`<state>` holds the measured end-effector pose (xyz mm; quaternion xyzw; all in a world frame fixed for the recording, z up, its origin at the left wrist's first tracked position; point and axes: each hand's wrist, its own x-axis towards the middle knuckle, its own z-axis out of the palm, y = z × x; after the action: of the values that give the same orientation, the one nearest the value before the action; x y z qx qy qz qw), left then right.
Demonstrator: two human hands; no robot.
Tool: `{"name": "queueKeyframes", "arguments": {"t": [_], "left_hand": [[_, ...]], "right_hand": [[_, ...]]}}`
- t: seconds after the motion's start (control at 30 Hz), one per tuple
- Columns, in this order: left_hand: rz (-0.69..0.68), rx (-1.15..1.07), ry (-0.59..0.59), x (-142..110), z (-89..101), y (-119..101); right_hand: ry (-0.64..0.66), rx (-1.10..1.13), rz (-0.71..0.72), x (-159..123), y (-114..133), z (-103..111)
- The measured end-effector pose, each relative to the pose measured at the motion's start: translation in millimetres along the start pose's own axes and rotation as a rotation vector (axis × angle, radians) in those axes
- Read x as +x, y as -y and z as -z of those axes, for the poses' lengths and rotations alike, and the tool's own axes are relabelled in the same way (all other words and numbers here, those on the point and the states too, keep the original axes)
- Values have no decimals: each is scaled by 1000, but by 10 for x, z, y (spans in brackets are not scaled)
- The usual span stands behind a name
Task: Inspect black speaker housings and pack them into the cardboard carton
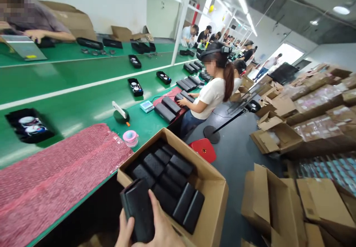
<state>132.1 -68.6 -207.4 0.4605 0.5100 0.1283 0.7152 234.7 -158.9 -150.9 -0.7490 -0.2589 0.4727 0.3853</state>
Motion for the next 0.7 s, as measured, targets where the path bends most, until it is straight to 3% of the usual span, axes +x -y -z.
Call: {"name": "queueKeyframes", "arguments": {"t": [0.1,0.17,0.27,0.37,0.43,0.5,0.57,0.7], "left_hand": [[-65,-19,-13,239,-186,13],[-130,5,3,309,-190,59],[-72,-24,-33,302,40,287],[118,-70,-223,180,466,715],[245,-66,-392,28,775,1044],[362,-57,-550,-151,1043,1349],[459,-42,-662,-317,1226,1596],[588,-56,-703,-519,1324,1942]], "right_hand": [[-51,41,130,425,-264,283],[-139,-87,124,816,-482,572],[-220,-178,18,1624,-882,1055],[-238,-297,-81,2629,-1304,1395],[-198,-384,-91,3214,-1527,1480],[-137,-457,-65,3622,-1694,1459],[-74,-507,-18,3864,-1833,1364],[-34,-551,44,4057,-2068,1208]]}}
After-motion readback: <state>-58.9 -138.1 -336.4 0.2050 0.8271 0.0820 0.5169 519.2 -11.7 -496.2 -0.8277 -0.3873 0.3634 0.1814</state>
